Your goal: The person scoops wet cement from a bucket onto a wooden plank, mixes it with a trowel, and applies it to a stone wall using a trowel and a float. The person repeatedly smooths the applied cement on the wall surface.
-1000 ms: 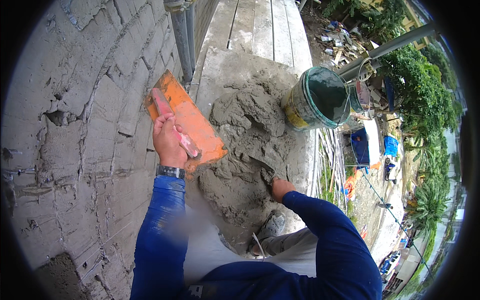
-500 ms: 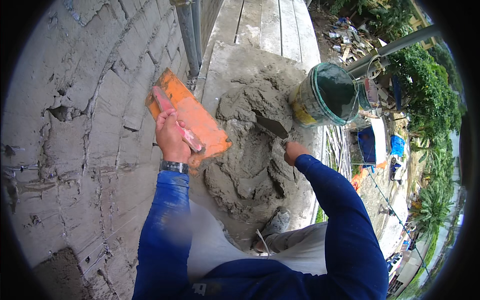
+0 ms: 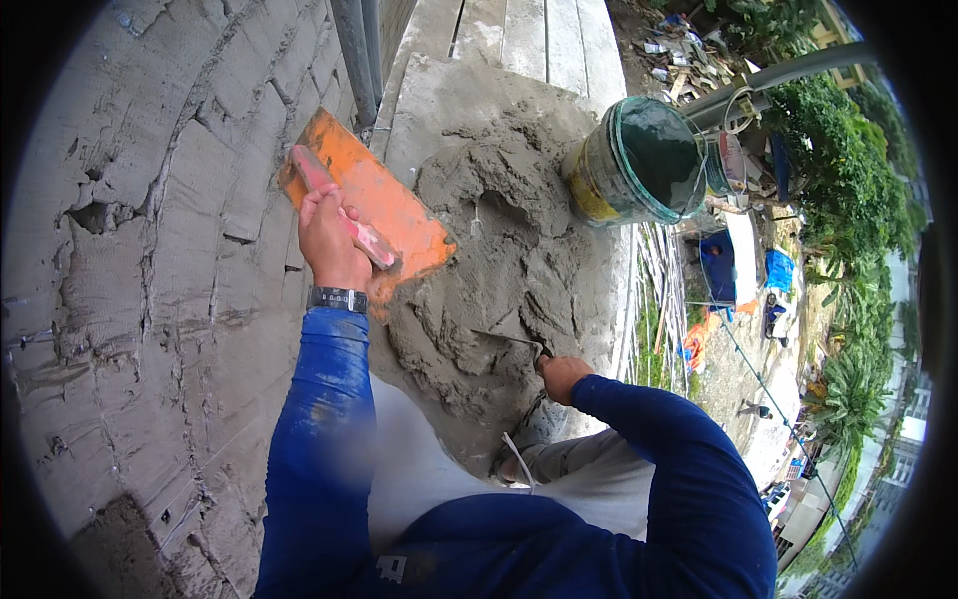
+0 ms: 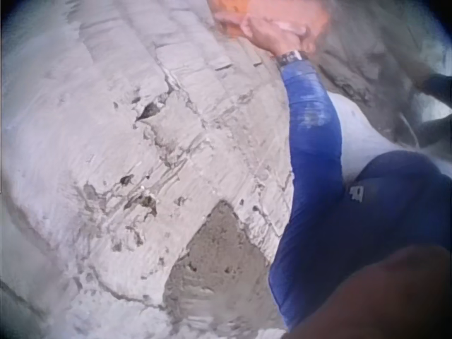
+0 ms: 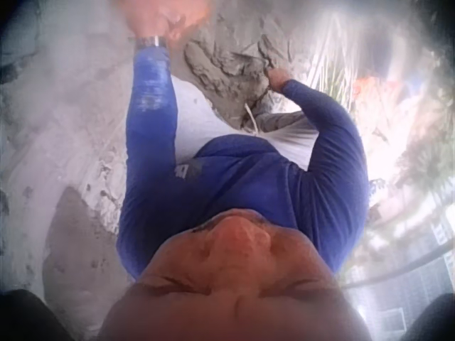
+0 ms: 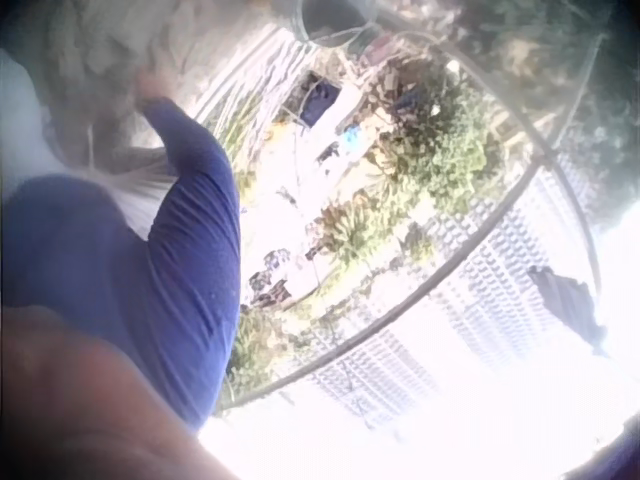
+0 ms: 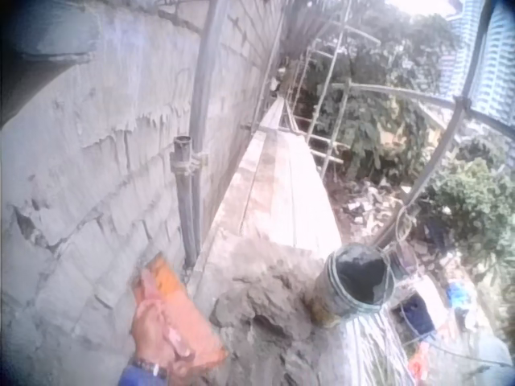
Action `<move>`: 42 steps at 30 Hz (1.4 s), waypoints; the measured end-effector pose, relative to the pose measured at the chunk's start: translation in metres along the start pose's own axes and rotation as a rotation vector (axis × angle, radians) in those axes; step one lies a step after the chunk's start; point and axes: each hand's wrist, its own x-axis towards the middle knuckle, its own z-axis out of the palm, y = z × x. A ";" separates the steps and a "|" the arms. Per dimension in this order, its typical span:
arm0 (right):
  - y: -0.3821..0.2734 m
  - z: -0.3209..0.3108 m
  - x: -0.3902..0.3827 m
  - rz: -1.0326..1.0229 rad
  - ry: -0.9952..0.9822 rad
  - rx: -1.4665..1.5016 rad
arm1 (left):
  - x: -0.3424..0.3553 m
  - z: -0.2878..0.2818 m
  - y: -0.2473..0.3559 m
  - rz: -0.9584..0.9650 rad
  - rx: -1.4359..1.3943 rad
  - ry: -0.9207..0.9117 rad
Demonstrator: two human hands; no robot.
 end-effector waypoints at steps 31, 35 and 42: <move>0.089 -0.079 -0.073 0.184 -0.135 -0.452 | -0.008 0.029 -0.034 -0.057 -0.012 -0.049; 0.076 -0.091 -0.085 0.144 -0.055 -0.375 | -0.014 0.032 -0.037 -0.103 -0.002 -0.074; 0.003 -0.010 -0.043 0.126 -0.023 -0.142 | -0.011 0.043 -0.039 -0.072 -0.002 0.002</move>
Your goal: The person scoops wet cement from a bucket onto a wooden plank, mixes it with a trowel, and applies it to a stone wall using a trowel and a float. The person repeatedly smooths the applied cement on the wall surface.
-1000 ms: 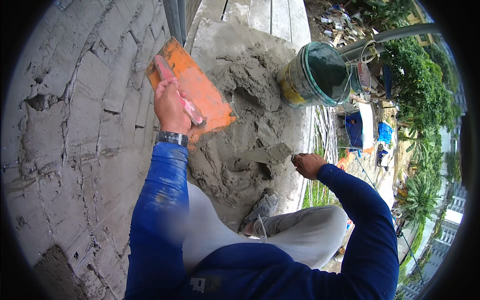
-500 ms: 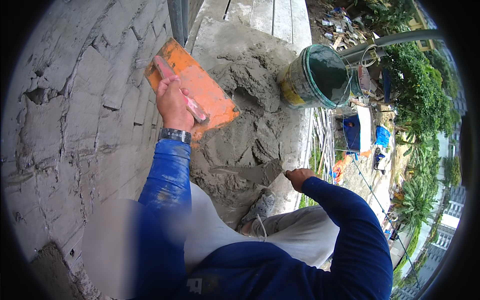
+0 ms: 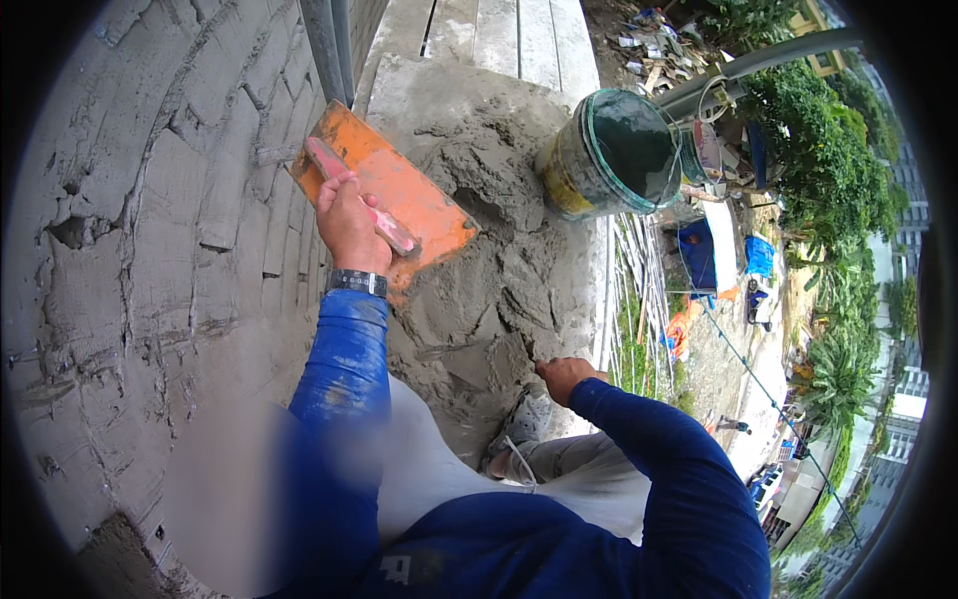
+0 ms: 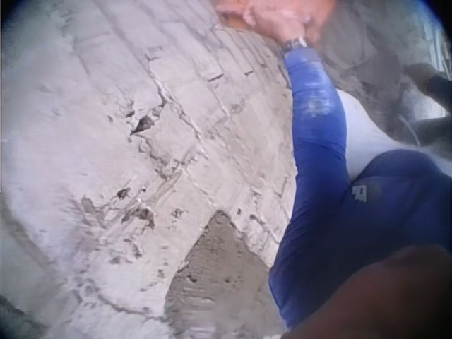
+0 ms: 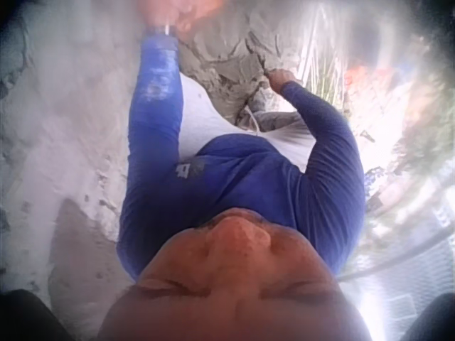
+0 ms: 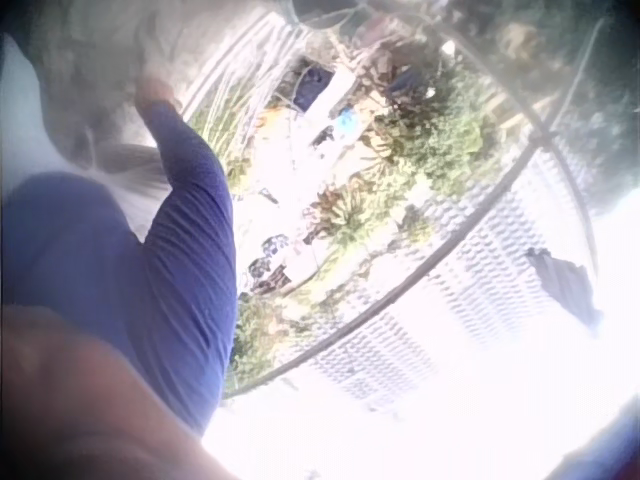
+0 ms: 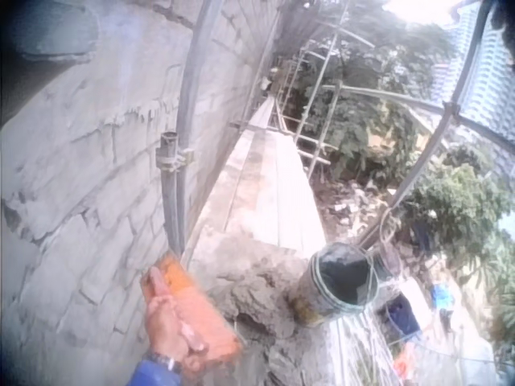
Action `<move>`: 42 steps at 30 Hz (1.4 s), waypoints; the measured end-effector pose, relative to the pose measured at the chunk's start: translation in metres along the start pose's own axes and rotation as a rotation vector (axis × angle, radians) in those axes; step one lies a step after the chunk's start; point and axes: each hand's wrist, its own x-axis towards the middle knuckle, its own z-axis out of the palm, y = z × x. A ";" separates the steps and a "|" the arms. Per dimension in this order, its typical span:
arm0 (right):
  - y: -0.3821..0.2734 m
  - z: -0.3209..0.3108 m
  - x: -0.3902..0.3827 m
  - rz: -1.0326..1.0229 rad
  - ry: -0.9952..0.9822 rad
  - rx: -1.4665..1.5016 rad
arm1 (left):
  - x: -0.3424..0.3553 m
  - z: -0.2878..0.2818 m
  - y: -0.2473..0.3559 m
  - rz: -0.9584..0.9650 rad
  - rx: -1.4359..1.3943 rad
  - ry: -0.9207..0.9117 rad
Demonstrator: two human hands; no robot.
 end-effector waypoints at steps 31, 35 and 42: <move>0.007 0.059 0.111 -0.028 0.071 -0.004 | 0.015 -0.059 0.051 0.150 -0.039 0.091; 0.020 0.025 0.049 0.017 0.134 0.384 | 0.013 -0.042 0.040 0.129 -0.051 0.124; 0.049 -0.018 0.073 0.130 0.434 0.675 | 0.008 -0.043 0.033 0.088 -0.055 0.040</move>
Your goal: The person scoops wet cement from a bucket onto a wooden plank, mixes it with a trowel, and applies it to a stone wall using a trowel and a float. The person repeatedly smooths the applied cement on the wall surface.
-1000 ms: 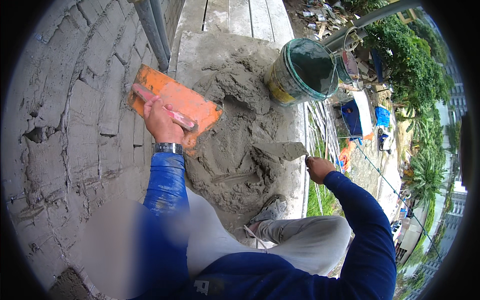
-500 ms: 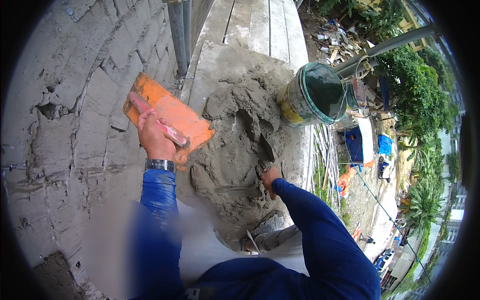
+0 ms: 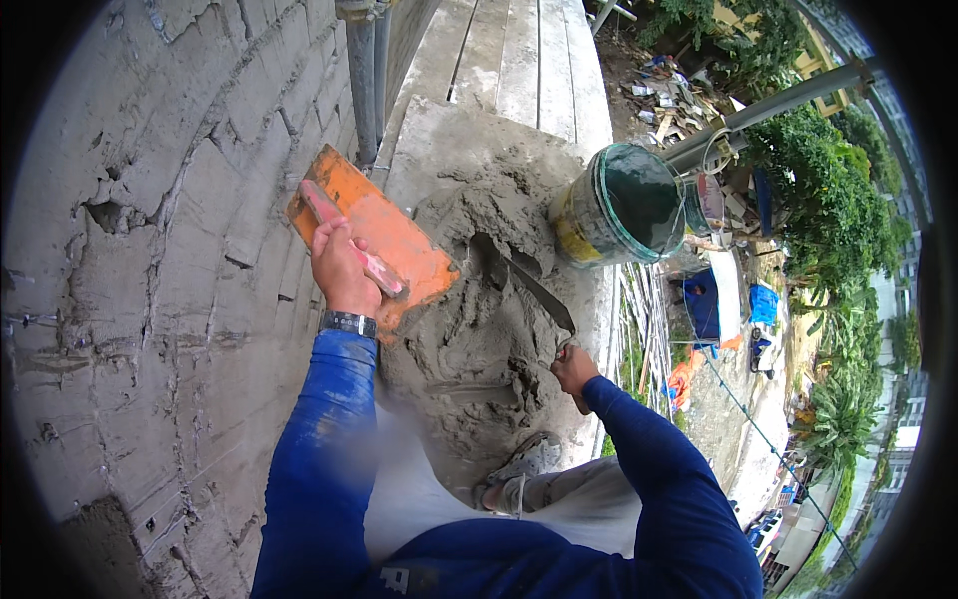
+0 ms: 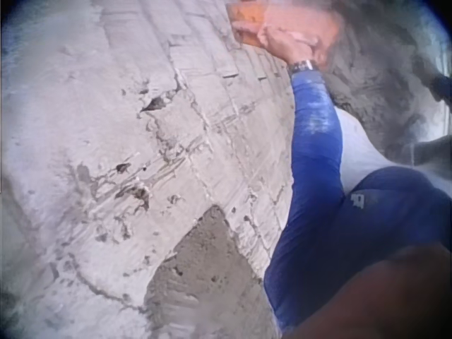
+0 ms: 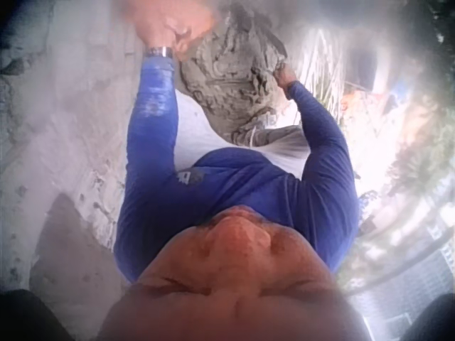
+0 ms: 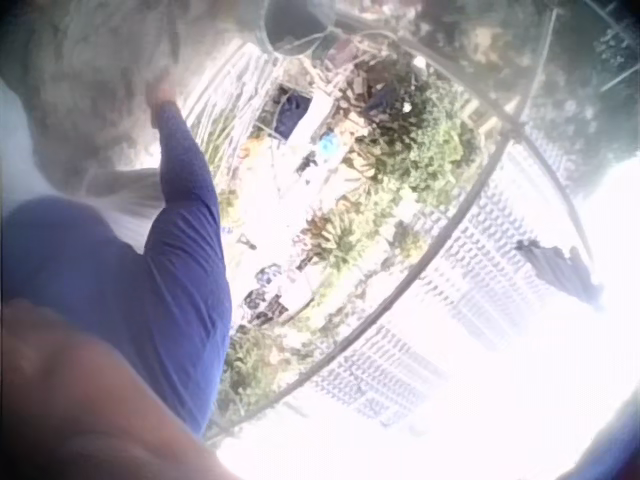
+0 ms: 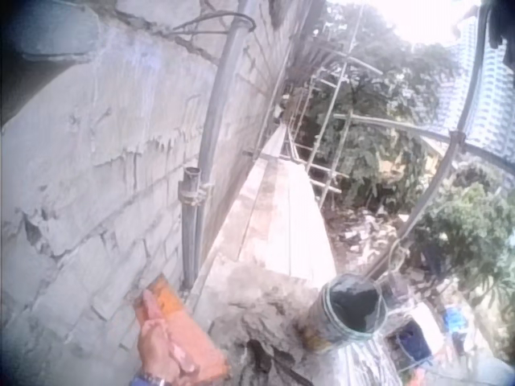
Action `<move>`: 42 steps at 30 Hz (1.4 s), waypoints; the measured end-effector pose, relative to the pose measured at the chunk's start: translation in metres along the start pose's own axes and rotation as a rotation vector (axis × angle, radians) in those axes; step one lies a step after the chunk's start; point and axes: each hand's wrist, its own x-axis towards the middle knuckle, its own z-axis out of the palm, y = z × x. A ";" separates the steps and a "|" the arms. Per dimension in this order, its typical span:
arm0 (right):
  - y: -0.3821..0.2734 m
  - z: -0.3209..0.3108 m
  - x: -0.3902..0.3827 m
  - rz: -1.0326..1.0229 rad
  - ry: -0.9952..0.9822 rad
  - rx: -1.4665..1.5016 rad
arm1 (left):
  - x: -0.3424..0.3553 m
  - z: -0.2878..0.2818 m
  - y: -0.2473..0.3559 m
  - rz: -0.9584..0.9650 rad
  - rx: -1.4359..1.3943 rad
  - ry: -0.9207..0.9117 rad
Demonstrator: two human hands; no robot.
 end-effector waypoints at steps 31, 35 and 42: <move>-0.002 0.032 -0.023 -0.163 -0.643 -0.498 | 0.004 -0.011 0.016 -0.011 0.002 0.064; 0.043 0.019 0.012 -0.108 -0.390 -0.406 | -0.002 -0.009 0.005 -0.041 -0.015 -0.002; 0.012 -0.027 0.052 0.129 -0.339 -0.055 | -0.008 -0.007 0.006 -0.034 0.042 -0.001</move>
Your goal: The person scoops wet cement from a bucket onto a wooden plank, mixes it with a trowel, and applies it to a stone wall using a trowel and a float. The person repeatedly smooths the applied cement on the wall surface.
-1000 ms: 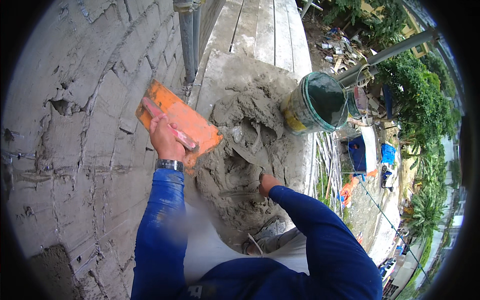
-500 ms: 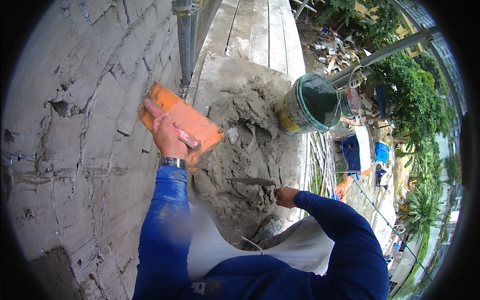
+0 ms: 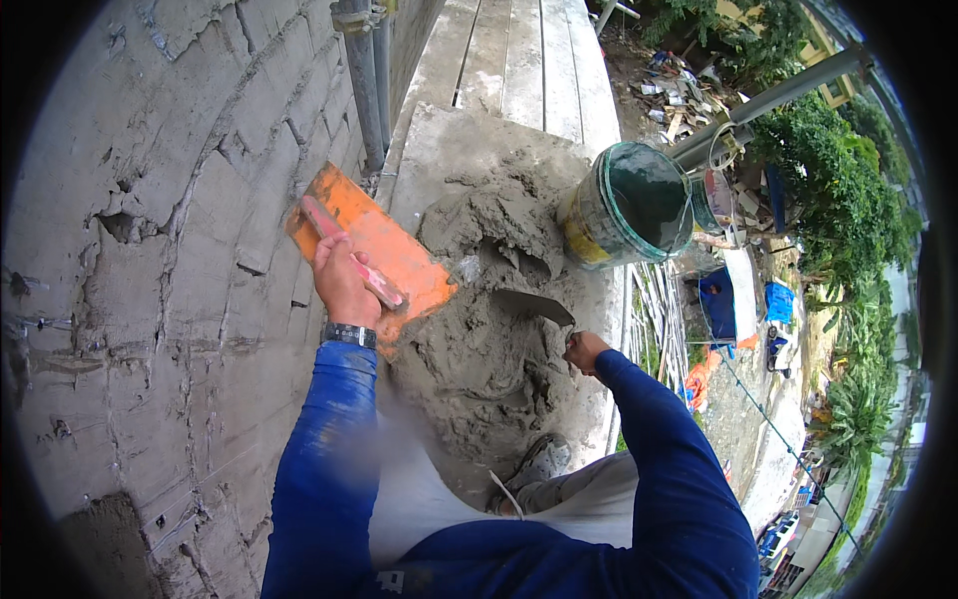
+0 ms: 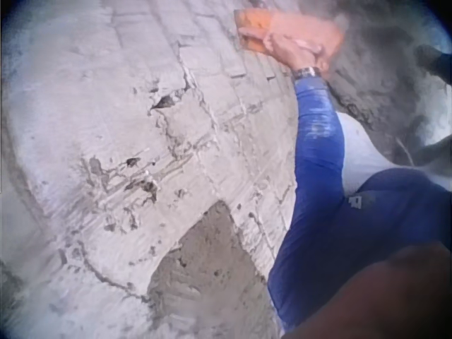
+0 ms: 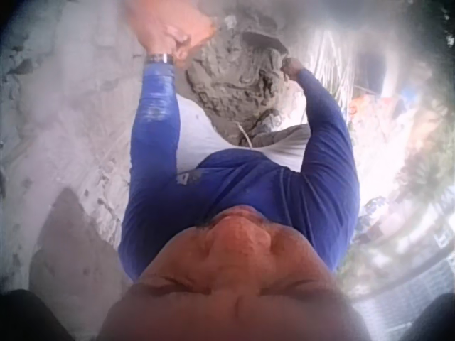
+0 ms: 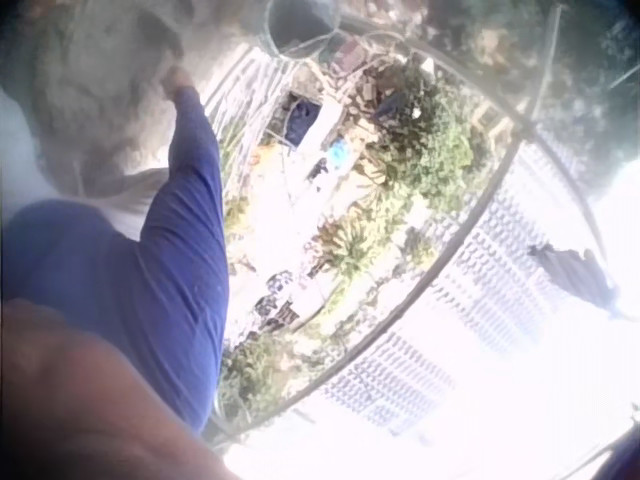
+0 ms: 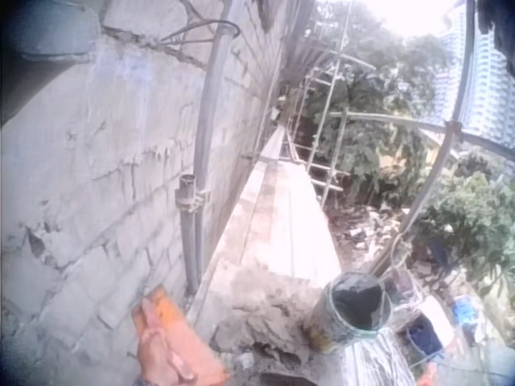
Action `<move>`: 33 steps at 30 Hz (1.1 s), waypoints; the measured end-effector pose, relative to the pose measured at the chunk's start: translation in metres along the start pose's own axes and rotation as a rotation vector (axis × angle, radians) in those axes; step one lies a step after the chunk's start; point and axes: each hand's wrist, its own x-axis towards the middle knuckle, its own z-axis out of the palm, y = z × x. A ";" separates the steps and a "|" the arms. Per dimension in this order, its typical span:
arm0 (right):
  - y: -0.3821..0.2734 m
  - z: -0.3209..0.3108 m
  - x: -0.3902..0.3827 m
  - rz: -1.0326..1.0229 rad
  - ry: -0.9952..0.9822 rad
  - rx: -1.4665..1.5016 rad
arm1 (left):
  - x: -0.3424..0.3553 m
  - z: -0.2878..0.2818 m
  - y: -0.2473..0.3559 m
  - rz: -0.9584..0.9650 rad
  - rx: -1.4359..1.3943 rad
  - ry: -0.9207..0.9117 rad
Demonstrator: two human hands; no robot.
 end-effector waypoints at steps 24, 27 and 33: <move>0.000 0.009 0.019 -0.475 0.041 -0.242 | -0.049 0.006 0.013 0.082 0.073 -0.033; -0.007 -0.115 -0.010 -0.569 0.881 0.232 | -0.053 -0.029 0.032 0.094 0.077 -0.051; 0.081 -0.227 0.006 -0.503 1.402 0.438 | -0.073 -0.078 0.046 0.132 0.173 -0.008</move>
